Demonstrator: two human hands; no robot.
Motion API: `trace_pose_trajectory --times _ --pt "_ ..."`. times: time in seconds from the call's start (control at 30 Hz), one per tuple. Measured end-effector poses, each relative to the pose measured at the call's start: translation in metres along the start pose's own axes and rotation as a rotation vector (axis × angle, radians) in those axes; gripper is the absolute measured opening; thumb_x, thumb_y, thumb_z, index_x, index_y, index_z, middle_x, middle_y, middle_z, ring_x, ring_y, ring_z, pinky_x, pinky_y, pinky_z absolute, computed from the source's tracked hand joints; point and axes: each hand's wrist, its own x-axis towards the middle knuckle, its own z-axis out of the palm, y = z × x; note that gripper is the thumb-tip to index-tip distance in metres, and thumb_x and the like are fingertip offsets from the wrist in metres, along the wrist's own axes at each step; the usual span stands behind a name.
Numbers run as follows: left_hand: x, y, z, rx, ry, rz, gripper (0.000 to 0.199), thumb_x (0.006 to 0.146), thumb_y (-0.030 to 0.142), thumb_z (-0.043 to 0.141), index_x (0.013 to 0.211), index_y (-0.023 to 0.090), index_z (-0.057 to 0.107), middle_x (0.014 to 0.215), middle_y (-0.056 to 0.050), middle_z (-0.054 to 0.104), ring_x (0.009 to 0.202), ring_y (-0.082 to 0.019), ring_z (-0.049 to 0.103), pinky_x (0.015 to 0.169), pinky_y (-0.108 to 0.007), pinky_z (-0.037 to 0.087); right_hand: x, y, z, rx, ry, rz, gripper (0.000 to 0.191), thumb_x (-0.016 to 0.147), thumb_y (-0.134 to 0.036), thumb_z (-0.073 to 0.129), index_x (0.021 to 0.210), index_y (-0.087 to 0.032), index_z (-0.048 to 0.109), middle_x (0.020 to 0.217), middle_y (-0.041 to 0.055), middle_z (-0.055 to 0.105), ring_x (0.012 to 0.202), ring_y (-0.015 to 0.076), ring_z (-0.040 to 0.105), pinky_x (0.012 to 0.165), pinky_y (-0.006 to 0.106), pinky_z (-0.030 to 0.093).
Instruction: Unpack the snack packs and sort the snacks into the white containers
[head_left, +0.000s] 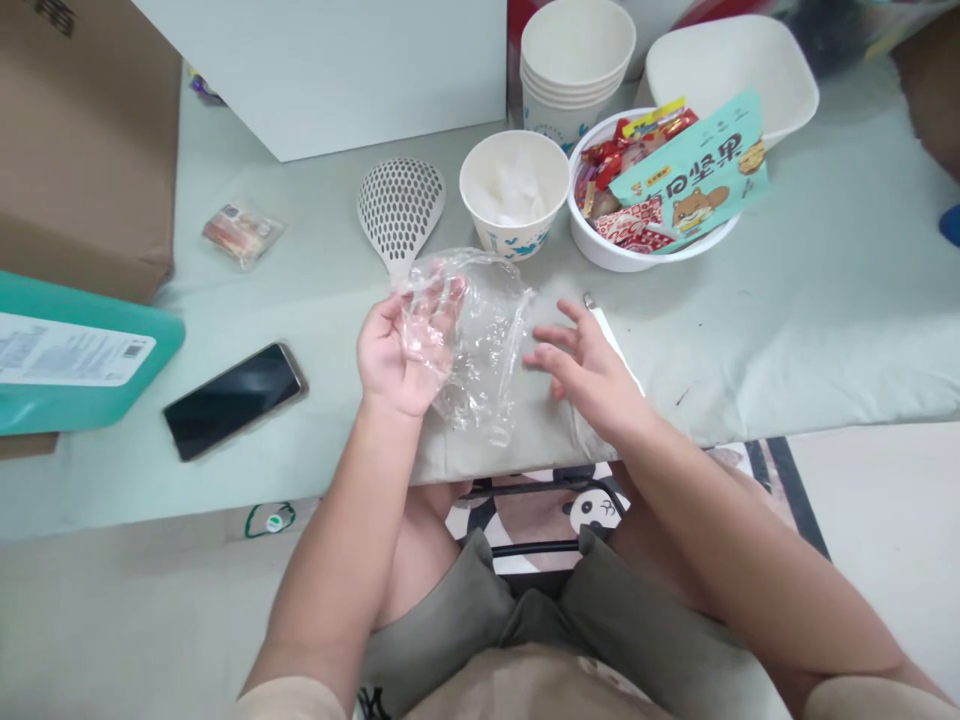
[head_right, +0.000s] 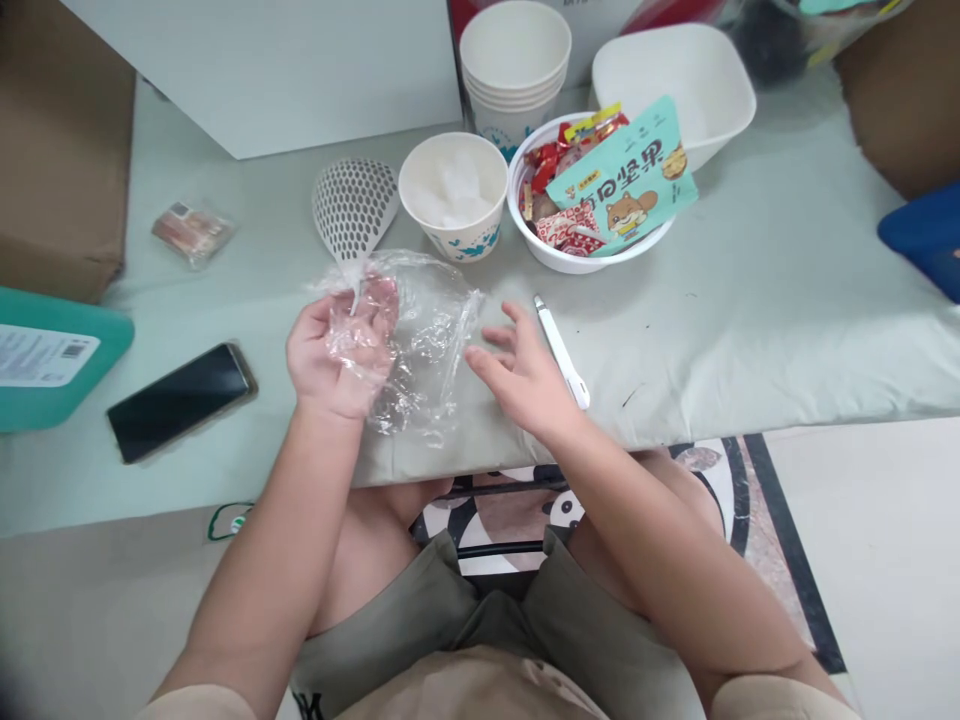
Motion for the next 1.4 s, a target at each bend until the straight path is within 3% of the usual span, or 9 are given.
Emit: trace_pose_trajectory --times 0.17,0.27,0.5,0.67,0.77,0.87,0.97,1.2,1.4 --pt "0.0 0.001 0.002 0.063 -0.055 -0.038 0.031 0.075 0.049 0.064 0.092 0.024 0.069 0.12 -0.014 0.074 0.123 -0.028 0.068 0.034 -0.013 0.017 0.004 -0.012 0.019 0.2 -0.155 0.213 0.046 0.082 -0.055 0.076 0.111 -0.021 0.066 0.102 0.011 0.077 0.076 0.0195 0.076 0.038 0.021 0.031" --pt "0.0 0.003 -0.001 0.06 -0.052 -0.063 0.03 0.073 0.049 0.067 0.09 0.024 0.069 0.117 -0.014 0.074 0.115 -0.027 0.07 0.034 -0.014 0.013 0.005 -0.015 0.022 0.157 -0.078 0.18 0.045 0.078 -0.062 0.077 0.087 -0.019 0.07 0.076 0.0062 0.075 0.054 0.0123 0.065 0.038 0.021 0.029" --pt "0.001 0.011 -0.013 -0.089 0.101 -0.057 0.028 0.065 0.035 0.077 0.079 0.024 0.055 0.097 -0.006 0.071 0.076 -0.015 0.066 0.033 -0.016 0.009 0.006 -0.016 0.01 0.115 0.088 0.06 0.051 0.072 -0.07 0.078 0.082 -0.02 0.074 0.065 0.003 0.071 0.046 0.0109 0.059 0.039 0.022 0.032" --pt "0.002 0.011 -0.01 -0.094 0.21 0.016 0.033 0.073 0.042 0.079 0.079 0.025 0.051 0.082 -0.002 0.062 0.063 -0.01 0.059 0.032 -0.018 0.013 0.009 -0.011 0.003 0.117 0.2 -0.09 0.039 0.081 -0.06 0.071 0.073 -0.022 0.07 0.059 0.0008 0.064 0.046 0.011 0.055 0.041 0.024 0.034" --pt "0.002 0.008 -0.006 -0.047 0.253 0.033 0.035 0.08 0.047 0.075 0.078 0.024 0.048 0.079 -0.002 0.06 0.063 -0.01 0.059 0.033 -0.018 0.014 0.011 -0.009 0.004 0.287 0.201 -0.176 0.032 0.078 -0.056 0.075 0.08 -0.025 0.068 0.07 -0.0001 0.069 0.064 0.0137 0.066 0.055 0.025 0.049" --pt "0.0 0.006 -0.001 -0.013 0.262 0.029 0.037 0.083 0.051 0.073 0.079 0.024 0.048 0.079 -0.001 0.06 0.062 -0.01 0.059 0.033 -0.02 0.012 0.01 -0.009 0.009 0.395 0.012 0.014 0.043 0.072 -0.057 0.08 0.099 -0.027 0.065 0.087 0.0007 0.076 0.075 0.0167 0.073 0.064 0.029 0.056" --pt "-0.002 0.006 0.002 0.019 0.211 0.043 0.039 0.082 0.051 0.076 0.078 0.025 0.047 0.077 0.0 0.06 0.06 -0.01 0.059 0.033 -0.022 0.012 0.009 -0.009 0.012 0.31 -0.096 0.153 0.05 0.073 -0.056 0.082 0.106 -0.023 0.065 0.076 0.0 0.074 0.061 0.0146 0.068 0.054 0.026 0.05" --pt "-0.004 0.002 0.0 0.13 0.213 0.14 0.043 0.084 0.062 0.074 0.078 0.024 0.054 0.068 0.002 0.059 0.049 -0.009 0.055 0.033 -0.023 0.02 0.014 -0.009 -0.003 0.146 0.09 -0.115 0.037 0.084 -0.055 0.072 0.109 -0.027 0.07 0.067 -0.0038 0.069 0.05 0.0112 0.059 0.048 0.025 0.044" --pt "-0.003 0.003 0.001 0.119 0.171 0.111 0.036 0.086 0.058 0.071 0.082 0.024 0.058 0.066 0.002 0.062 0.046 -0.01 0.058 0.032 -0.022 0.023 0.011 -0.011 -0.011 -0.092 -0.075 -0.169 0.041 0.078 -0.036 0.079 0.117 -0.026 0.071 0.063 -0.0064 0.065 0.057 0.0133 0.06 0.061 0.029 0.051"
